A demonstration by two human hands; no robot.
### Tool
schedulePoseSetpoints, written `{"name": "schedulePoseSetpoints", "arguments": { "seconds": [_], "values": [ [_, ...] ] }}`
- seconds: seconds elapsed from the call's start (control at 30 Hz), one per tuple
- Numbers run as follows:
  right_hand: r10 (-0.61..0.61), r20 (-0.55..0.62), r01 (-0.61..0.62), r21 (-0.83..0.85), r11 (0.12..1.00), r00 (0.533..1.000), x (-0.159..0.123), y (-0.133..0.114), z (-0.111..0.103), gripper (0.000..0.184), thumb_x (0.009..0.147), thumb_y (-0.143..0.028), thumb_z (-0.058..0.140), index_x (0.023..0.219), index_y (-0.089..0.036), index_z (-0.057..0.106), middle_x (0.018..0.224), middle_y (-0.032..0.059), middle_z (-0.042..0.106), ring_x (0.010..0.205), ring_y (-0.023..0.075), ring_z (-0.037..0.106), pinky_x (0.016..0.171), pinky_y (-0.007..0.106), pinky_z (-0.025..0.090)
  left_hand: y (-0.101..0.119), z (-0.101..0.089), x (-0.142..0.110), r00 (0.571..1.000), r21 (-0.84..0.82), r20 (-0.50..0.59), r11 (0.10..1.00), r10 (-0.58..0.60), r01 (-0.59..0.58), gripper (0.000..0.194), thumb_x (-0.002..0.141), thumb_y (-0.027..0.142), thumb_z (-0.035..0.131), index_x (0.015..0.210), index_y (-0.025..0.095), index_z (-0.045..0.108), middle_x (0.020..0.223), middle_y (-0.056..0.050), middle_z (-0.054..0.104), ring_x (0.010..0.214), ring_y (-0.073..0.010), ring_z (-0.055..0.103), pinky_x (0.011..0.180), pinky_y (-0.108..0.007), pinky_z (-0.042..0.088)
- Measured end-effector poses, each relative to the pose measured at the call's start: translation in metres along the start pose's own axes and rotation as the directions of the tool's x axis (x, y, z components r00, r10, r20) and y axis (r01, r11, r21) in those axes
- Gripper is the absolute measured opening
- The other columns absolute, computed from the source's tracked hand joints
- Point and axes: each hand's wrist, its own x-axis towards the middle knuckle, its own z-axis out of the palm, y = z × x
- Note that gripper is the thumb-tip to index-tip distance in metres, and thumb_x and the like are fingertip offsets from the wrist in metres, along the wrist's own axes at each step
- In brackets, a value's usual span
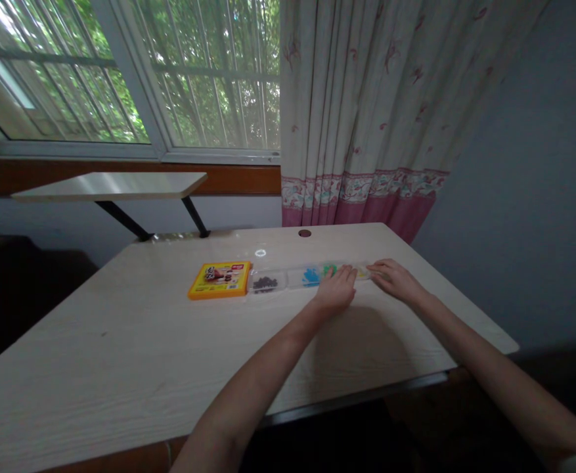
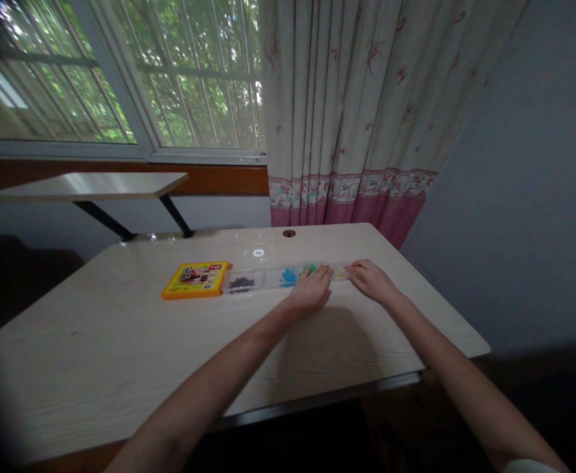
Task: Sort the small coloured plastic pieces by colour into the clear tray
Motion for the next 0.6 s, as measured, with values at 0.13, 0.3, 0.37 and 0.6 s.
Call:
{"name": "schedulePoseSetpoints", "arguments": {
  "seconds": [0.13, 0.3, 0.37, 0.6],
  "values": [
    [0.058, -0.050, -0.055, 0.074, 0.996, 0.997, -0.010, -0.001, 0.012, 0.031, 0.086, -0.032, 0.041, 0.108, -0.023, 0.062, 0.097, 0.0088, 0.059, 0.093, 0.0198, 0.056, 0.083, 0.037, 0.047, 0.007, 0.006, 0.008, 1.000, 0.000, 0.016, 1.000, -0.009, 0.009, 0.050, 0.086, 0.026, 0.036, 0.132, 0.009, 0.029, 0.138, -0.016, 0.034, 0.128, -0.0239, 0.030, 0.103, -0.045, 0.026],
    [0.098, -0.104, -0.086, 0.117, 0.989, 0.990, -0.011, -0.003, 0.019, 0.030, 0.086, -0.029, 0.041, 0.107, -0.025, 0.062, 0.095, 0.0076, 0.057, 0.091, 0.0191, 0.056, 0.080, 0.035, 0.049, 0.010, 0.014, 0.012, 1.000, 0.013, 0.008, 1.000, -0.027, 0.027, 0.047, 0.086, 0.026, 0.035, 0.131, 0.009, 0.032, 0.138, -0.016, 0.035, 0.128, -0.0246, 0.030, 0.103, -0.047, 0.026],
    [0.105, -0.104, -0.092, 0.115, 0.989, 0.989, -0.010, -0.003, 0.019, 0.030, 0.086, -0.029, 0.042, 0.107, -0.026, 0.063, 0.095, 0.0075, 0.057, 0.091, 0.0192, 0.056, 0.080, 0.035, 0.049, 0.010, 0.017, 0.012, 0.999, 0.008, -0.016, 0.999, -0.040, 0.040, 0.048, 0.087, 0.026, 0.034, 0.131, 0.009, 0.033, 0.139, -0.015, 0.034, 0.128, -0.0244, 0.029, 0.103, -0.046, 0.025],
    [0.086, -0.099, -0.073, 0.122, 0.990, 0.991, -0.010, -0.001, 0.022, 0.029, 0.085, -0.028, 0.043, 0.105, -0.024, 0.063, 0.095, 0.0083, 0.056, 0.090, 0.0194, 0.055, 0.081, 0.036, 0.048, 0.011, 0.019, 0.012, 0.998, 0.021, -0.024, 0.998, -0.056, 0.056, 0.047, 0.087, 0.029, 0.035, 0.130, 0.009, 0.035, 0.137, -0.015, 0.036, 0.128, -0.0245, 0.029, 0.103, -0.046, 0.026]
  ]
}}
